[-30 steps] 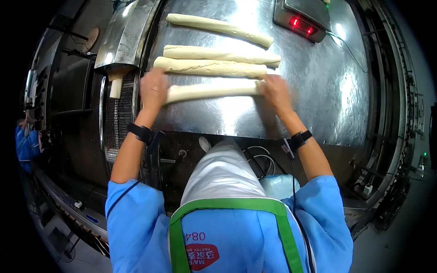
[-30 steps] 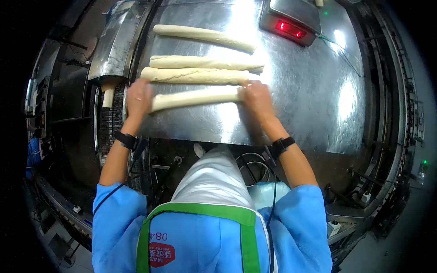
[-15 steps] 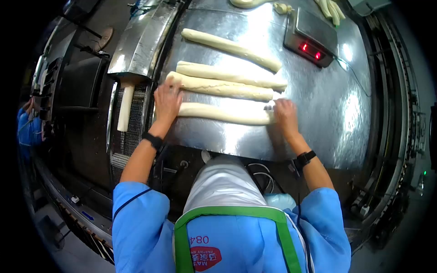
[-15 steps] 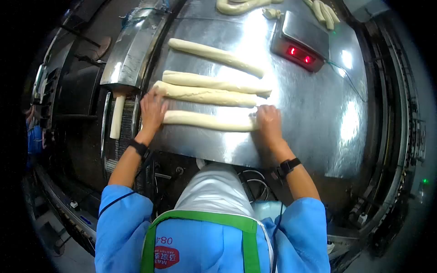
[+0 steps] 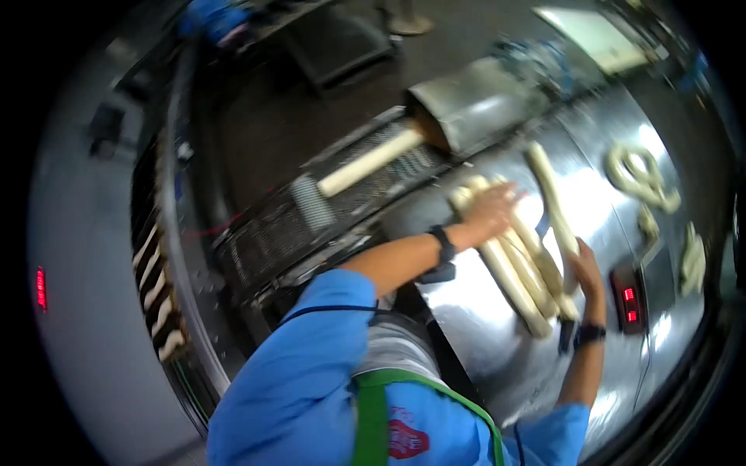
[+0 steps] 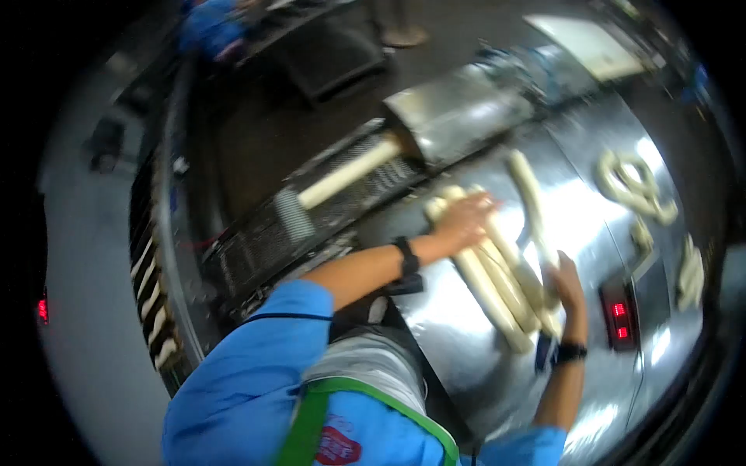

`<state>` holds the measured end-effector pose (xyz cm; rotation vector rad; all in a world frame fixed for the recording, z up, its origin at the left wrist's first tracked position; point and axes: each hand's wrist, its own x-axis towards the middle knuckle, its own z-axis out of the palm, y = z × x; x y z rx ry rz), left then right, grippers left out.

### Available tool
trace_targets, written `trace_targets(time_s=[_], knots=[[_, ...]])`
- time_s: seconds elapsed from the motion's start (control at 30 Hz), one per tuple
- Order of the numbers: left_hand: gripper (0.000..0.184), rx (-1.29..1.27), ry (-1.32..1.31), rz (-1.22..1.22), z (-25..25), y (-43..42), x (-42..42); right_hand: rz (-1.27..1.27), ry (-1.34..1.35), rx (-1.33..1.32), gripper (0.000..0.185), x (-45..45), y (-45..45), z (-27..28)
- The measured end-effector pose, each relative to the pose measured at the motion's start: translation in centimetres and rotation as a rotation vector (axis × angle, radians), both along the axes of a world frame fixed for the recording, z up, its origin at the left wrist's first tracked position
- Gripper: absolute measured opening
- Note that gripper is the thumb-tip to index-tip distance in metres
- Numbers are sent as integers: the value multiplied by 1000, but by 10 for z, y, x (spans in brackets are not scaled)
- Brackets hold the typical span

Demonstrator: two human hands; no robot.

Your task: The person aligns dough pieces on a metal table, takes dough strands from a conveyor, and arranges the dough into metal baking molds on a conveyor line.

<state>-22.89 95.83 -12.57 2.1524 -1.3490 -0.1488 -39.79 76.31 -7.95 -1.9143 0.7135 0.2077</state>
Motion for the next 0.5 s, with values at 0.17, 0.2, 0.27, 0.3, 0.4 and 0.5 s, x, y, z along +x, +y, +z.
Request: trace_targets(time_s=[0.17,0.2,0.27,0.3,0.4,0.5], knots=[[77,-202,67,20,0,-2,16,241,-184,221,61,14,75,75],[68,-285,58,-26,-2,-3,17,293,-179,250,62,7,83,82],[39,-308,-186,-143,-13,0,21,315,-38,293,62,-7,97,96],[29,-329,-171,-129,0,12,17,391,-8,269,60,-13,101,101],[34,-408,-167,-150,28,63,22,301,98,231,61,-56,104,84],[37,-88,-212,-305,27,107,10,260,83,84,59,-89,114,48]])
